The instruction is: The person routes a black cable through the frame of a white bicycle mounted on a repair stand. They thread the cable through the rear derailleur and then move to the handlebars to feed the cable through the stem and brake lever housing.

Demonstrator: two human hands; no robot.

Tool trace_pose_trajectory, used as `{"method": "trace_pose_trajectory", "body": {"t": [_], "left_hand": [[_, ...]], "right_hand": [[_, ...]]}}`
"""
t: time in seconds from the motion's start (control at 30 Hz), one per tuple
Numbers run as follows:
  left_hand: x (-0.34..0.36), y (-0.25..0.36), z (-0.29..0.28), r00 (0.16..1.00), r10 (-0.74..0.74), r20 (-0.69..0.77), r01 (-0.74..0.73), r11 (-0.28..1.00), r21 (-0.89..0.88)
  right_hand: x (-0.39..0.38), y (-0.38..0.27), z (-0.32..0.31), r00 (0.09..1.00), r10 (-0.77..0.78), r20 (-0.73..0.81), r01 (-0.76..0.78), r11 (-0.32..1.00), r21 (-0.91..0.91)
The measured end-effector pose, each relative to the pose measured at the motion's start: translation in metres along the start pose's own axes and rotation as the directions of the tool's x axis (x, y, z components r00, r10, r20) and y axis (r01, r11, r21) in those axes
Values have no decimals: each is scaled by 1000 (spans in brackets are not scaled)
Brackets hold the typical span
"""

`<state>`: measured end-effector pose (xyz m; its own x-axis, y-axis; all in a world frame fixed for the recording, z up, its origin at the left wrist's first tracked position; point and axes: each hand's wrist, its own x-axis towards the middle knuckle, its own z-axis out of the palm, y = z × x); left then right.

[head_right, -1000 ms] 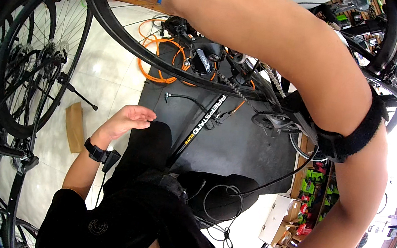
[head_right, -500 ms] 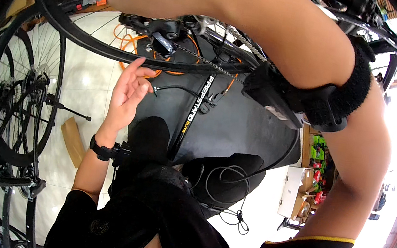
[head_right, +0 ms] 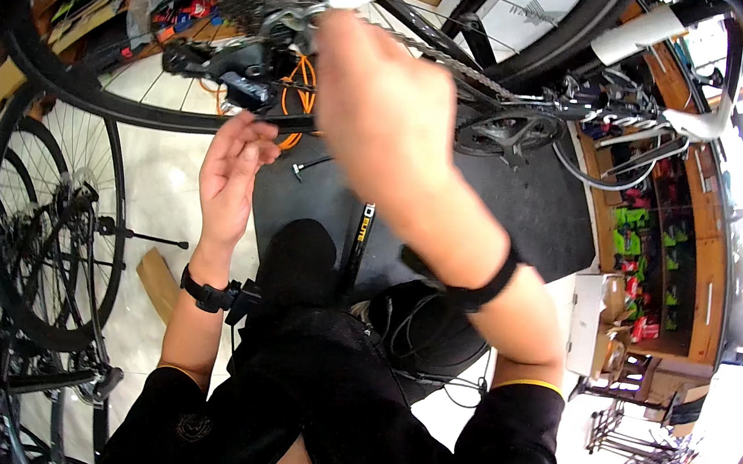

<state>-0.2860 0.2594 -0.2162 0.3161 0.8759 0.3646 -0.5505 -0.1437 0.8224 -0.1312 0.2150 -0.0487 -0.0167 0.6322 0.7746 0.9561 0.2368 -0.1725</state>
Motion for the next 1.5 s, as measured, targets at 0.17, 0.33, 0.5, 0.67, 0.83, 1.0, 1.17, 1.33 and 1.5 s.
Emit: {"method": "trace_pose_trajectory", "body": {"t": [0.17,0.33,0.5,0.67,0.83,1.0,1.17,1.33,1.5], "left_hand": [[-5,-1,-1,983,-29,-179,57,986,154],[-14,3,-4,982,110,-153,-21,871,491],[-15,7,-18,995,79,-58,-19,735,678],[-20,7,-56,992,106,-64,-17,631,776],[-36,12,-73,993,67,-95,32,629,777],[-32,15,-65,991,92,-100,15,655,755],[-31,13,-57,995,45,-87,37,652,758],[-30,16,-57,995,50,-90,39,626,779],[-32,19,-58,995,44,-86,38,639,768]], "right_hand": [[-18,-31,26,978,125,-164,-122,992,28],[-31,-53,48,907,359,-221,-243,873,423],[-30,-53,49,647,731,217,-357,40,933],[-17,-52,34,548,753,365,-136,-350,927],[-18,-33,28,540,687,486,6,-581,814],[-25,-30,25,438,731,523,56,-603,796],[-24,-14,8,495,613,616,175,-765,620],[-22,-3,10,525,653,546,101,-685,721],[-19,6,14,580,590,562,131,-749,650]]}}
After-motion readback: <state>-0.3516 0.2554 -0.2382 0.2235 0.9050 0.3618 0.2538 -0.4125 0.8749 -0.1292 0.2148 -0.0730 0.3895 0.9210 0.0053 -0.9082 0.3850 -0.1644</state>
